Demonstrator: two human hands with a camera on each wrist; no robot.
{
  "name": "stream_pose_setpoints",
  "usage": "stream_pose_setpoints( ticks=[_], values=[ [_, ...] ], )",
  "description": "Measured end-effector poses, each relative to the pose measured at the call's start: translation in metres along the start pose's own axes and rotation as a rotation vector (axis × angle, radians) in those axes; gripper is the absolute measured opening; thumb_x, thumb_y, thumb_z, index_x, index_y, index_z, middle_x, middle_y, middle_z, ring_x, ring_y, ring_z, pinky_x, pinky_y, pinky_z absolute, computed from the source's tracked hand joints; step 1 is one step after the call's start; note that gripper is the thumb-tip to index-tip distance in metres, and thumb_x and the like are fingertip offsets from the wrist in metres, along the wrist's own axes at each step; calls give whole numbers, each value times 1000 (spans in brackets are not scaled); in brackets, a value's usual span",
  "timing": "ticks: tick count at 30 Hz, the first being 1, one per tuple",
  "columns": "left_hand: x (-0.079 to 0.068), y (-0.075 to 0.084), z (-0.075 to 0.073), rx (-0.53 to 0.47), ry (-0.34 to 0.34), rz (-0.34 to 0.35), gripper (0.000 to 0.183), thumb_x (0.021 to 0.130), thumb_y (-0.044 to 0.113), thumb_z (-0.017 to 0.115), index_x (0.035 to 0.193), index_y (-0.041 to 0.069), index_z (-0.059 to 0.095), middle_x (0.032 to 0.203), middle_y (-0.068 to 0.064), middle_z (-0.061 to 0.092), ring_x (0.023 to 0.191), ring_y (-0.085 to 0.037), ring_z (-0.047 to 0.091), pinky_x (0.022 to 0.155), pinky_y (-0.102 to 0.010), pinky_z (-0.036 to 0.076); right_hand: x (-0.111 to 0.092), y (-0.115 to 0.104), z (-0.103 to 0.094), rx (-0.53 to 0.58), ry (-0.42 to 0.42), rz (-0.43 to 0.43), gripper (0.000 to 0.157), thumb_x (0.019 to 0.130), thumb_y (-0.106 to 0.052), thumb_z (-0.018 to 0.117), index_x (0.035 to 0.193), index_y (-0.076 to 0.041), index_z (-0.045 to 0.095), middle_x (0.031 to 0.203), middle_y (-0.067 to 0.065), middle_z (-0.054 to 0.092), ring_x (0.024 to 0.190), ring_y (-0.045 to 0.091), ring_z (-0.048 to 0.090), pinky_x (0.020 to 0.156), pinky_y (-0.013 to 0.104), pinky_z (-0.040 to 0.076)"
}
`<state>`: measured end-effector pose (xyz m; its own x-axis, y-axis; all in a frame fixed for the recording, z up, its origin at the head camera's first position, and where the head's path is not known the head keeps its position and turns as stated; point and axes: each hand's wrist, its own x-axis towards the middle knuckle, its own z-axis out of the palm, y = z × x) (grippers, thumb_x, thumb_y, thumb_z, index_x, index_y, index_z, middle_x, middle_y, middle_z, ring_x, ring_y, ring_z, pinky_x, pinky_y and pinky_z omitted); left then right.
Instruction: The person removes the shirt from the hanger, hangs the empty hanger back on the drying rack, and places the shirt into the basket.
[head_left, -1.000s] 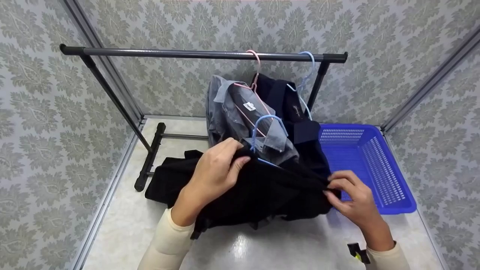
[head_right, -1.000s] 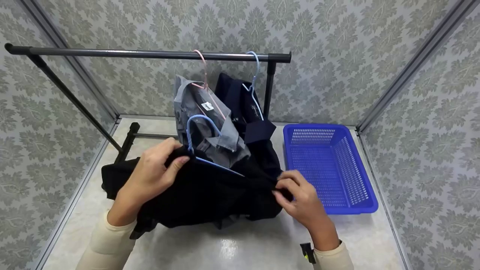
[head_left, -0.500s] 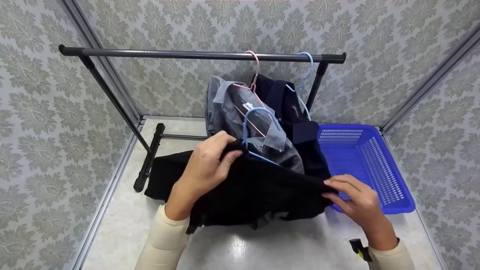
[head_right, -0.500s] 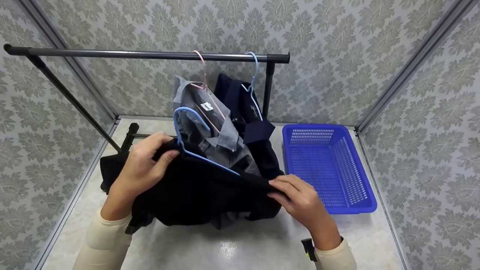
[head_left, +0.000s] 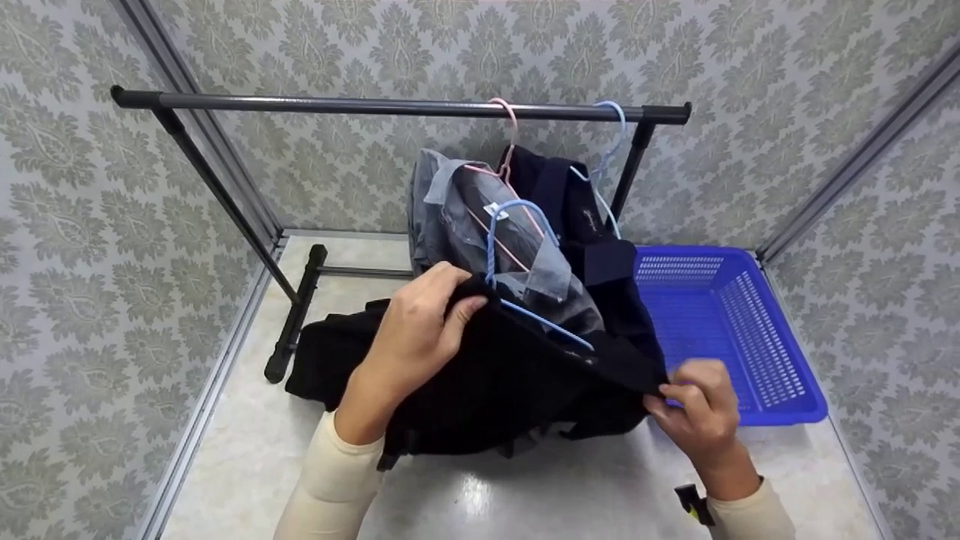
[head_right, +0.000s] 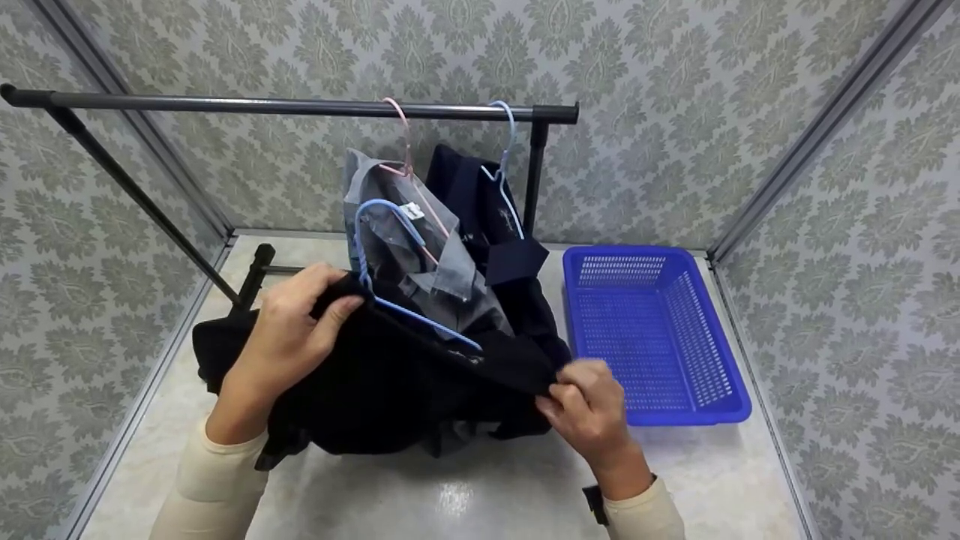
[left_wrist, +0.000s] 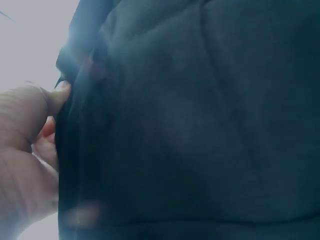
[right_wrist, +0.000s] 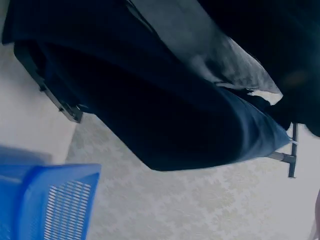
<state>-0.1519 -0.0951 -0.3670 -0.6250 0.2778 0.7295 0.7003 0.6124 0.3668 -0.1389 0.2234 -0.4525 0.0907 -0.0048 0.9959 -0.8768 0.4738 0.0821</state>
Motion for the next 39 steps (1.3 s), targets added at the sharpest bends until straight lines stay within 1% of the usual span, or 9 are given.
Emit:
stream_pose_setpoints(
  ticks=[4, 7, 11, 15, 19, 22, 25, 33, 39],
  values=[
    [-1, 0, 1, -3, -6, 10, 19, 94, 22, 61, 98, 3, 63, 85, -4, 60, 76, -17, 57, 75, -29, 50, 3, 3, 1, 140, -51, 26, 33, 75, 7, 66, 54, 5, 41, 76, 28, 64, 65, 41, 60, 70, 38, 54],
    [-1, -1, 1, -10, 16, -1, 18, 94, 21, 62, 96, 4, 63, 84, -4, 59, 75, -17, 56, 73, -30, 49, 6, 3, 2, 202, -28, 28, 33, 74, 11, 67, 54, 7, 41, 72, 30, 65, 62, 41, 62, 68, 38, 57],
    [-3, 0, 1, 6, 44, -27, 18, 93, 21, 63, 95, 4, 63, 82, -4, 59, 74, -19, 55, 72, -32, 48, 9, 1, 4, 185, 12, 2, 31, 75, 11, 67, 54, 8, 45, 68, 28, 65, 57, 39, 60, 62, 36, 56],
    [-6, 1, 2, 29, 53, -47, 18, 92, 22, 64, 94, 4, 63, 82, -4, 60, 74, -20, 57, 72, -34, 48, 7, 0, 3, 152, -13, -40, 28, 77, 8, 66, 56, 8, 48, 67, 26, 65, 55, 37, 57, 58, 36, 53],
    [-9, 4, 3, 51, 32, -28, 17, 92, 22, 64, 94, 5, 63, 83, -3, 60, 76, -20, 58, 73, -33, 49, 2, 5, -6, 134, -184, 25, 7, 75, 5, 57, 73, 12, 58, 69, 22, 60, 60, 32, 54, 61, 32, 49],
    [-8, 5, 1, 29, 20, -4, 17, 92, 20, 64, 96, 4, 63, 83, -4, 60, 76, -19, 58, 73, -32, 49, 3, 8, -14, 138, -371, 109, 22, 79, -3, 57, 93, 12, 66, 74, 19, 57, 67, 26, 51, 65, 29, 44],
    [-7, 5, 0, -10, 20, 22, 16, 92, 19, 64, 96, 4, 63, 83, -4, 60, 76, -19, 57, 73, -31, 49, 9, 9, -17, 158, -468, 158, 22, 87, -12, 61, 95, 6, 71, 79, 17, 57, 73, 24, 50, 70, 28, 43],
    [-8, 5, 1, -93, 2, 33, 17, 92, 20, 63, 99, 4, 63, 87, -3, 61, 79, -16, 57, 77, -29, 49, 25, 10, -11, 459, -342, 233, 18, 83, -1, 71, 78, 12, 60, 89, 29, 66, 85, 39, 64, 86, 36, 53],
    [-7, 7, 1, -59, -81, 9, 33, 93, 30, 58, 119, 10, 62, 110, 2, 67, 103, -10, 63, 93, -28, 49, 29, 7, -3, 435, -290, 155, 23, 83, 0, 71, 72, 10, 53, 80, 28, 67, 72, 36, 65, 73, 34, 54]
  ],
)
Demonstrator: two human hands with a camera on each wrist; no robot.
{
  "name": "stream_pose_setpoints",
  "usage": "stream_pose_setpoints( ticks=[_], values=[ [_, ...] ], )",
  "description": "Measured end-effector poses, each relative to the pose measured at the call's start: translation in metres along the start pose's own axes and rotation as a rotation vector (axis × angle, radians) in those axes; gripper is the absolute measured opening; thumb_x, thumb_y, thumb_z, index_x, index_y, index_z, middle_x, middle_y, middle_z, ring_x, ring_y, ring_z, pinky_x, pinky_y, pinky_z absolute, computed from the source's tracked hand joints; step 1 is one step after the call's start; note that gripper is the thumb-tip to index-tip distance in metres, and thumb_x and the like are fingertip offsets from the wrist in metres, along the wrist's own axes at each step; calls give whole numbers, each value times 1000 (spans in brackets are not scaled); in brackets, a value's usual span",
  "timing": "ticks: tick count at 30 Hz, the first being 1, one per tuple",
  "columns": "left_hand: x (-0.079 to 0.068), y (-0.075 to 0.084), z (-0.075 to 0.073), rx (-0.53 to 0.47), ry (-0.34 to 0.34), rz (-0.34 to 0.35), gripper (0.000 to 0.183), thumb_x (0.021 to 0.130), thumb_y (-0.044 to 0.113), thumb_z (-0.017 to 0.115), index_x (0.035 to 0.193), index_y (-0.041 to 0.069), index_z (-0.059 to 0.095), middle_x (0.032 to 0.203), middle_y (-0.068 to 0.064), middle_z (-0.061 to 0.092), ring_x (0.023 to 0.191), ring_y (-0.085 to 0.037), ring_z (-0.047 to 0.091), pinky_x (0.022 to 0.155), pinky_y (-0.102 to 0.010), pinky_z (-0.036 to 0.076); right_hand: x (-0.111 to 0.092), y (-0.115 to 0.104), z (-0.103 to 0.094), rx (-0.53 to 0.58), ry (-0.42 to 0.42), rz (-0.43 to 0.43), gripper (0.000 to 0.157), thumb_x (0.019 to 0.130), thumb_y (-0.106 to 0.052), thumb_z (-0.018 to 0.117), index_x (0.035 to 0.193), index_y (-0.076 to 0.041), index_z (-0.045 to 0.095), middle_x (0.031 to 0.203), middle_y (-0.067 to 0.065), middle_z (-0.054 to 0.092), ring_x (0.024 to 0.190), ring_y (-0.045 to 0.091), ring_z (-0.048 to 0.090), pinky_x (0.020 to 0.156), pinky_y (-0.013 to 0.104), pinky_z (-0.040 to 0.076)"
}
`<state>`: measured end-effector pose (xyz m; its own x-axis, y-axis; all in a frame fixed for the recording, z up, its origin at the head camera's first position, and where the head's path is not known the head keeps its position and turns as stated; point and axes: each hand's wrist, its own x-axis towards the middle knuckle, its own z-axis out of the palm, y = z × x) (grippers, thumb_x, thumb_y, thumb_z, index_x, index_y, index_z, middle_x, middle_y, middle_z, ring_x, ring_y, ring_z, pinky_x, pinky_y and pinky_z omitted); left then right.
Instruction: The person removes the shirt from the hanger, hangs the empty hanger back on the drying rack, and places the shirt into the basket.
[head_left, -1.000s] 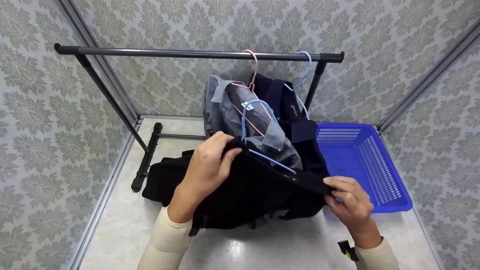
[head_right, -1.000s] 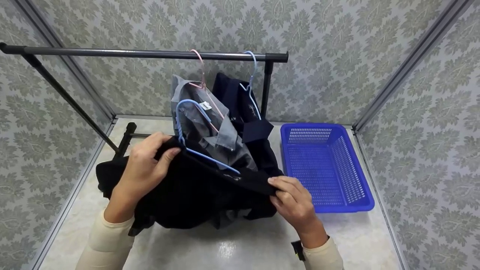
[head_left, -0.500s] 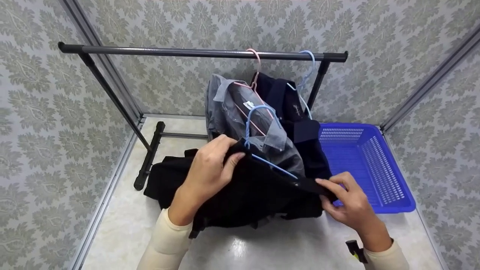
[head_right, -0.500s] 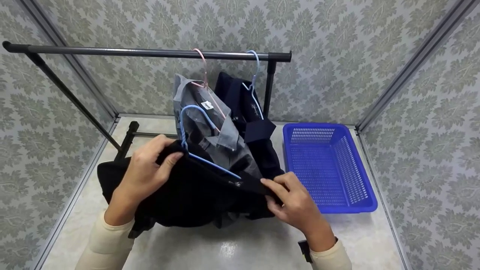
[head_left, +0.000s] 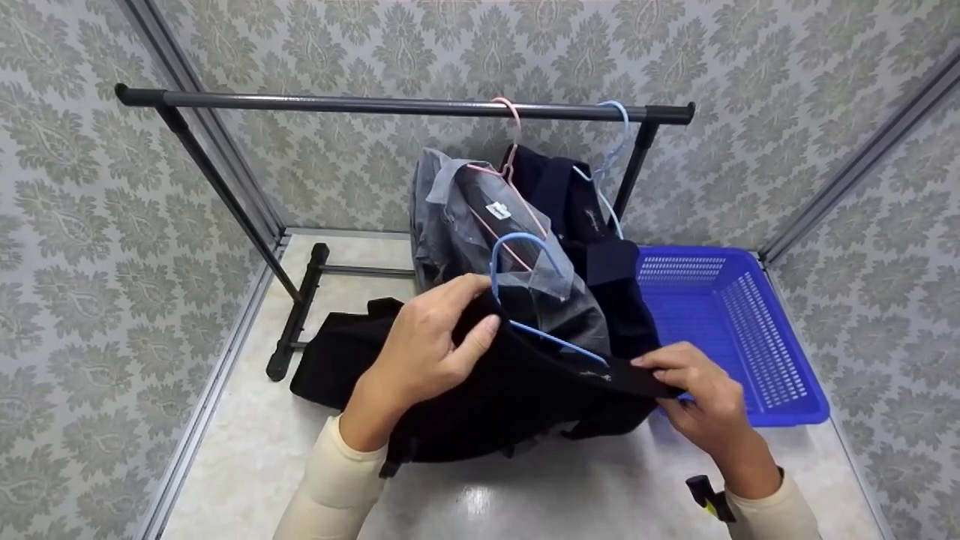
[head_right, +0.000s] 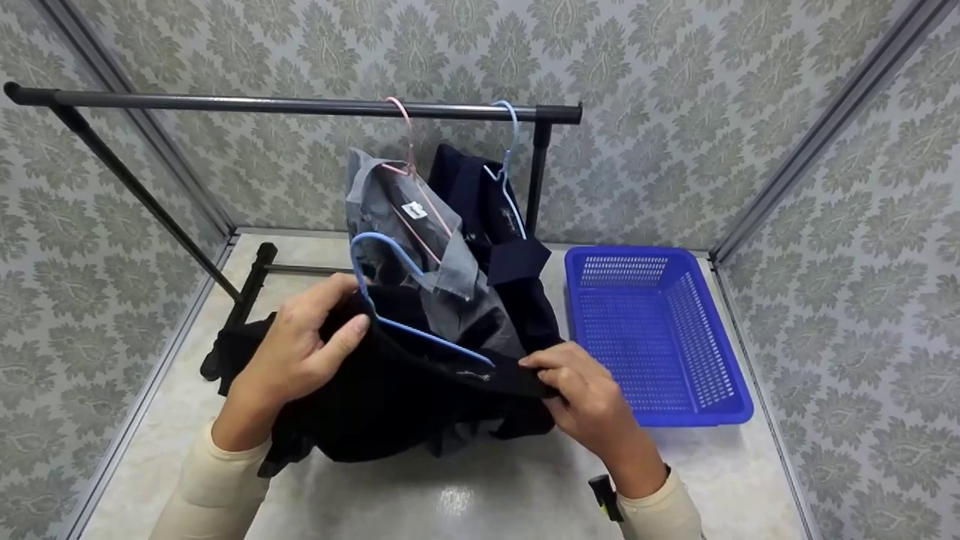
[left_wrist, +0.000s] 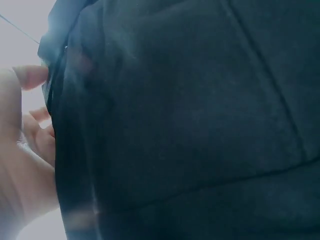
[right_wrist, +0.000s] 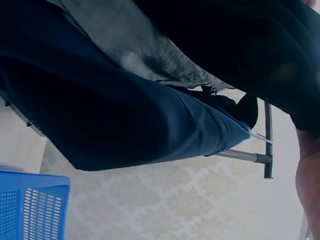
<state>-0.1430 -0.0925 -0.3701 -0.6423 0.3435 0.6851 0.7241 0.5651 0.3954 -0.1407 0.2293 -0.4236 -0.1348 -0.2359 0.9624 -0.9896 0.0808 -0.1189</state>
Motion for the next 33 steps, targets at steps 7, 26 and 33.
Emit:
stream_pose_setpoints(
  ticks=[7, 26, 33],
  values=[
    [11, 8, 0, -60, 84, -81, 17, 94, 30, 59, 103, 17, 66, 102, 5, 58, 93, -4, 56, 83, -24, 48, 8, 0, 5, -52, 9, -61, 18, 84, 0, 69, 78, 13, 59, 78, 26, 65, 70, 35, 63, 71, 36, 53],
    [19, 10, 6, 41, 371, -208, 14, 92, 16, 58, 82, 9, 65, 78, 1, 59, 66, -11, 52, 62, -25, 45, -7, -3, 0, -341, -37, -141, 19, 83, -5, 73, 70, 8, 68, 73, 19, 67, 63, 32, 59, 61, 34, 50],
    [19, 9, 7, -36, 385, -190, 15, 93, 13, 57, 82, 7, 63, 77, -2, 56, 68, -10, 50, 63, -23, 43, -30, 5, -3, -312, -39, -75, 22, 81, -6, 75, 69, 9, 64, 75, 20, 65, 65, 32, 60, 67, 32, 52]
  ],
)
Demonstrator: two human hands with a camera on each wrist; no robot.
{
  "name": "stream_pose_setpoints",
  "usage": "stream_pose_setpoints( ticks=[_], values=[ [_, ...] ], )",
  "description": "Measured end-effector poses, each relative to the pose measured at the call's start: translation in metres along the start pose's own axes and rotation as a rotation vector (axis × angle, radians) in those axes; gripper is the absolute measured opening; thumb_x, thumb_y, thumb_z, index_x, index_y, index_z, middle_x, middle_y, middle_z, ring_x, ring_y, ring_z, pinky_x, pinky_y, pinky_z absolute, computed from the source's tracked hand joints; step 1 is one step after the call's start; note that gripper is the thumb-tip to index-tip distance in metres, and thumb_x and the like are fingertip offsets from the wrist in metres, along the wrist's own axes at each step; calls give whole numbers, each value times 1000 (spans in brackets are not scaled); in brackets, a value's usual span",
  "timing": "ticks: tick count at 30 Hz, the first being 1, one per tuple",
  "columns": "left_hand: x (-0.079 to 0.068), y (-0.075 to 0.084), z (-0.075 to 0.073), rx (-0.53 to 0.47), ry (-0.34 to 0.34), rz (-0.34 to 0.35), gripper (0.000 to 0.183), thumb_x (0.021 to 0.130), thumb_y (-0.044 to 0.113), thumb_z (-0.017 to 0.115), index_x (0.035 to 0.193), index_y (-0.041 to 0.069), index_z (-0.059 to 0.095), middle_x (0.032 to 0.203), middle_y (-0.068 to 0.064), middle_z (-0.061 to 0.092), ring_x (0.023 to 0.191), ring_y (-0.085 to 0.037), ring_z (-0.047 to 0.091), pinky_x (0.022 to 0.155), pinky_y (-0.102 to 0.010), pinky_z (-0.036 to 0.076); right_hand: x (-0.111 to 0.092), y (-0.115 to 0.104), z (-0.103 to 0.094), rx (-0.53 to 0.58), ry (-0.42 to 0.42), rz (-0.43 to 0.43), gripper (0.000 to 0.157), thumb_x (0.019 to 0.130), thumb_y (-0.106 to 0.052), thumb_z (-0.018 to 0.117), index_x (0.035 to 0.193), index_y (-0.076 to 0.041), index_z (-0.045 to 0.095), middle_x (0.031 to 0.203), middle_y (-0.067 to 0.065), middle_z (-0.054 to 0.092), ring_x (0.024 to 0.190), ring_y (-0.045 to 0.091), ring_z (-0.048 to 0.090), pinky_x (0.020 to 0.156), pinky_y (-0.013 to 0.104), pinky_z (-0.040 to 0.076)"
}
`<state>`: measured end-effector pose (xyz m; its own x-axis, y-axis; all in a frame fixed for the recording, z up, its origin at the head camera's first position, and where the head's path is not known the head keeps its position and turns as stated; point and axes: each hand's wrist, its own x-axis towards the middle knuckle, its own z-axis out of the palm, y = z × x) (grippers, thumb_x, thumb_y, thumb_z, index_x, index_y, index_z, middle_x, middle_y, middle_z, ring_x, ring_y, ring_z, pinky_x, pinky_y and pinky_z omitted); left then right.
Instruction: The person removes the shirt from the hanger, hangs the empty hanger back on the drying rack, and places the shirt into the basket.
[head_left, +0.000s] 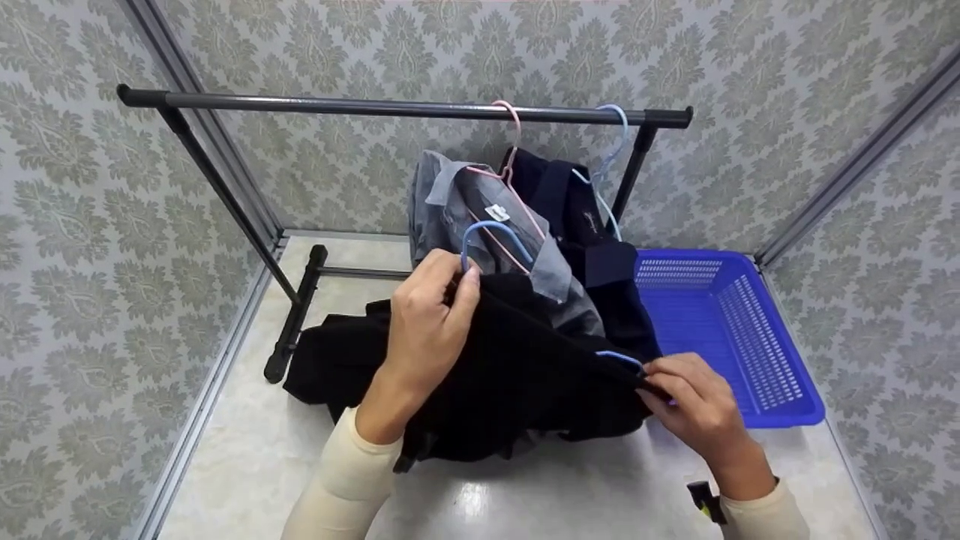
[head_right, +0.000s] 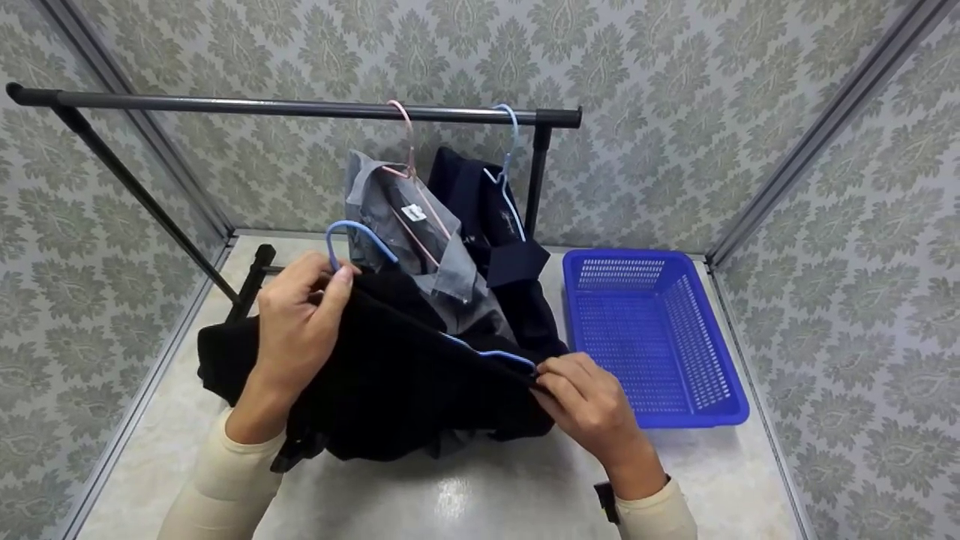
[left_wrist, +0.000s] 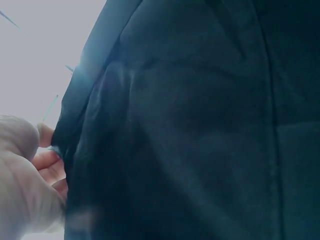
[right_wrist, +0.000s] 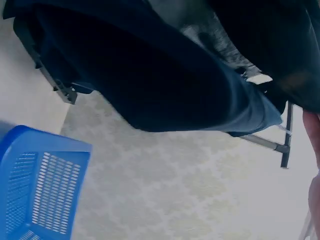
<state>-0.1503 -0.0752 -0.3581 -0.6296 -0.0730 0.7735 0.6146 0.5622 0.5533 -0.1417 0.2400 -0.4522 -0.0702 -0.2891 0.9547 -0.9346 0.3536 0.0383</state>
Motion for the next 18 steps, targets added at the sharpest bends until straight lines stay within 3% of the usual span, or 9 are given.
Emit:
stream_pose_setpoints(
  ticks=[11, 18],
  values=[
    [-2, -2, 8, -90, -78, 56, 15, 96, 14, 54, 88, 5, 64, 83, -2, 58, 73, -10, 52, 66, -21, 44, -39, 3, 4, 27, -58, 151, 26, 82, -17, 77, 78, 6, 66, 92, 27, 68, 84, 34, 67, 88, 23, 53],
    [0, 4, 13, -102, -111, 110, 15, 97, 15, 54, 89, 6, 63, 83, -1, 58, 75, -8, 52, 67, -19, 44, -43, -1, 1, 133, -91, 228, 25, 80, -13, 78, 85, 7, 66, 103, 34, 64, 98, 38, 66, 94, 23, 50]
  ],
)
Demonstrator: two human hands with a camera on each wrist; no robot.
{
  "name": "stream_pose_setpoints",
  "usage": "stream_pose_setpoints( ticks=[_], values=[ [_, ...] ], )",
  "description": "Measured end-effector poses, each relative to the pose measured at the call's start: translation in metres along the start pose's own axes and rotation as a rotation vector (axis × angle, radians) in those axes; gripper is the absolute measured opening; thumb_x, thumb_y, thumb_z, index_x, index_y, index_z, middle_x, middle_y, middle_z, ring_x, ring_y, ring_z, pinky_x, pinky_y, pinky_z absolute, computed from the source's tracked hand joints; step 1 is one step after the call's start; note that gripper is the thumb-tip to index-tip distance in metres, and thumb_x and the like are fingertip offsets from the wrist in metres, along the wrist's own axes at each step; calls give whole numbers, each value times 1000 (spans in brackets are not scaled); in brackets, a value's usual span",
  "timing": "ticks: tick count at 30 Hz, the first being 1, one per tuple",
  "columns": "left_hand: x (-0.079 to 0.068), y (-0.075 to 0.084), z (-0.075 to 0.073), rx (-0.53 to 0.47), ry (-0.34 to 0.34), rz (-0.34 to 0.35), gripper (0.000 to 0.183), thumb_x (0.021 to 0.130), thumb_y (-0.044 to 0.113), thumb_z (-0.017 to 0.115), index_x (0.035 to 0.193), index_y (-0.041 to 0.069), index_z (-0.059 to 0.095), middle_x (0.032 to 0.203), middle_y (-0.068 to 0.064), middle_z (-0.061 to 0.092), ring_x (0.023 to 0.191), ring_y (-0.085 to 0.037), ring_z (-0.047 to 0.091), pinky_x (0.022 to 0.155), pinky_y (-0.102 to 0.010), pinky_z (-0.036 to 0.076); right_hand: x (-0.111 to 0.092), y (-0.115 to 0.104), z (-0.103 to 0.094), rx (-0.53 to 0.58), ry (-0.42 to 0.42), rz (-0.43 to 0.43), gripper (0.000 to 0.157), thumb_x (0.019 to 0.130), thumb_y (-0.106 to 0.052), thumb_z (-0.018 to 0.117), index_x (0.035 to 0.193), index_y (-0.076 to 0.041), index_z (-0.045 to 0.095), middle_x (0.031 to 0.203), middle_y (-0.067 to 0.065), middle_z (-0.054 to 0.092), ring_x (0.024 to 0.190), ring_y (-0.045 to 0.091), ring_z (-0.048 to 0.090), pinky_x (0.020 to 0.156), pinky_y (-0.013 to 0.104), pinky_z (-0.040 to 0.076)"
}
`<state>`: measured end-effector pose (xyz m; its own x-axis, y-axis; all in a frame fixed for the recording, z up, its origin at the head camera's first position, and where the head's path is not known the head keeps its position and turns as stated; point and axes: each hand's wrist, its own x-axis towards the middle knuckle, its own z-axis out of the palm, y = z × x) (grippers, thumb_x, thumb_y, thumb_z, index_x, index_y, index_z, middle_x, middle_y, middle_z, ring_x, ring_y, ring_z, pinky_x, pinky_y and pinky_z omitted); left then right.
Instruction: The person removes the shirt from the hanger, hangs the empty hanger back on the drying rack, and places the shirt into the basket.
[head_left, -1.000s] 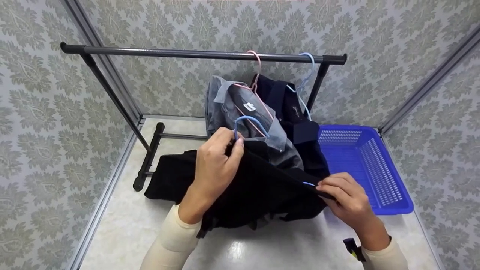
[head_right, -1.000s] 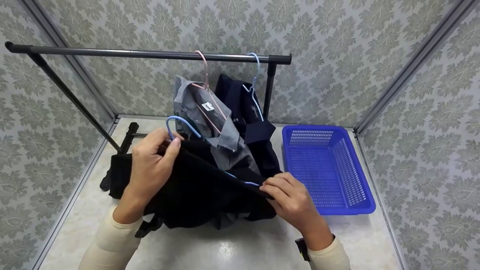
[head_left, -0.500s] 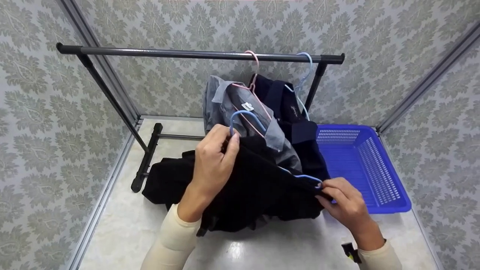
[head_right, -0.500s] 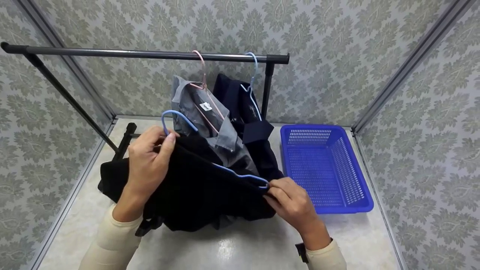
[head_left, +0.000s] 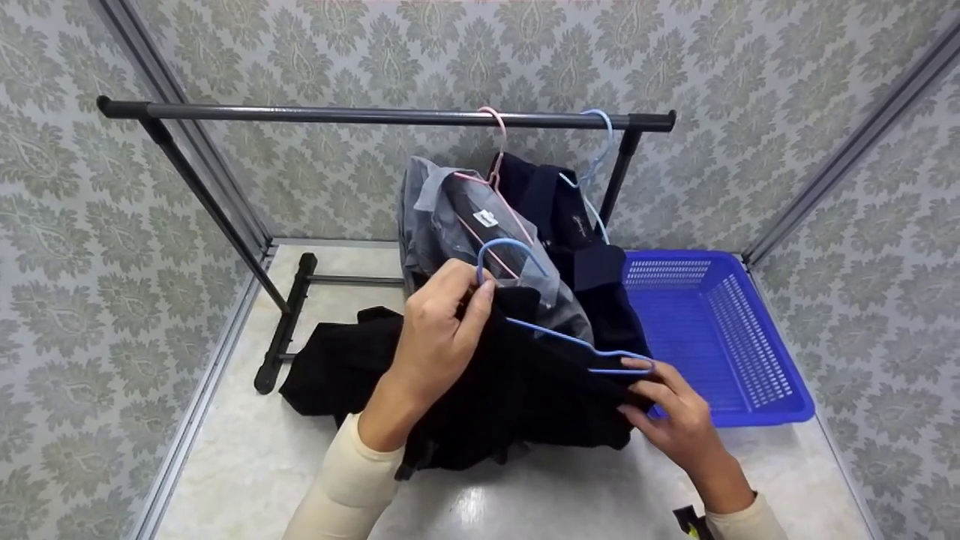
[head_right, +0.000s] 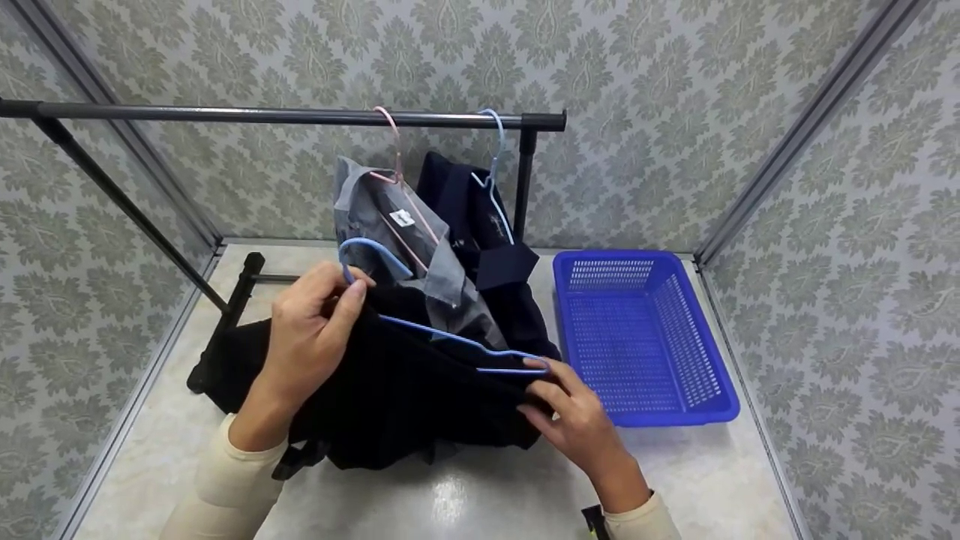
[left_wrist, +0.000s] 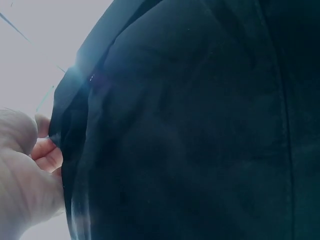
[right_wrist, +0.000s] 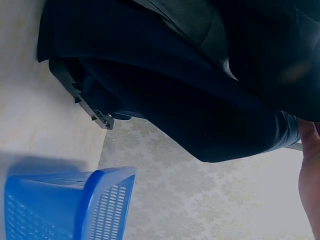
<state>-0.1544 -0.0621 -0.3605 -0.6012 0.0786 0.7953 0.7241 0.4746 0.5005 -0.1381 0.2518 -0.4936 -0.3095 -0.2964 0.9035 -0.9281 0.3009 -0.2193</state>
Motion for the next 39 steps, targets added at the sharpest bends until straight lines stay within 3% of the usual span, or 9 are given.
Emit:
stream_pose_setpoints(
  ticks=[9, 13, 20, 28, 33, 39],
  values=[
    [0, -1, 6, -12, -54, 25, 16, 98, 16, 52, 91, 6, 63, 88, -2, 61, 82, -10, 56, 76, -23, 47, 13, -8, -12, 86, 26, 14, 43, 76, -19, 82, 97, 11, 59, 117, 43, 50, 106, 37, 63, 95, 29, 51],
    [1, 1, 9, -17, -75, 56, 14, 98, 15, 53, 92, 6, 63, 89, -1, 61, 83, -8, 56, 76, -21, 48, 26, -11, -22, 44, 21, 14, 46, 78, -24, 80, 98, 11, 58, 115, 39, 54, 110, 36, 60, 99, 28, 48],
    [0, 1, 15, -30, -112, 65, 13, 98, 14, 54, 96, 7, 64, 93, -1, 62, 86, -6, 56, 79, -20, 48, 56, -14, -33, -7, -63, 8, 46, 84, -25, 74, 108, 12, 59, 113, 33, 60, 109, 36, 60, 101, 25, 45],
    [-1, 2, 18, -33, -148, 69, 12, 98, 16, 54, 95, 8, 63, 92, 2, 60, 85, -4, 55, 78, -18, 47, 74, -5, -32, 6, -231, 74, 49, 85, -23, 73, 119, 9, 59, 119, 24, 62, 113, 29, 59, 103, 19, 42],
    [-1, 4, 19, -43, -149, 87, 11, 97, 15, 55, 95, 8, 63, 91, 2, 60, 85, -4, 56, 79, -17, 47, 78, 3, -27, -4, -400, 142, 53, 79, -13, 78, 127, -2, 59, 123, 11, 63, 115, 20, 60, 101, 15, 42],
    [-1, 7, 20, -51, -144, 102, 11, 97, 14, 55, 95, 8, 64, 91, 1, 60, 85, -5, 57, 80, -18, 48, 79, 7, -22, -65, -547, 192, 54, 76, -9, 80, 126, -15, 60, 116, -2, 66, 103, 12, 64, 92, 12, 45]
  ],
)
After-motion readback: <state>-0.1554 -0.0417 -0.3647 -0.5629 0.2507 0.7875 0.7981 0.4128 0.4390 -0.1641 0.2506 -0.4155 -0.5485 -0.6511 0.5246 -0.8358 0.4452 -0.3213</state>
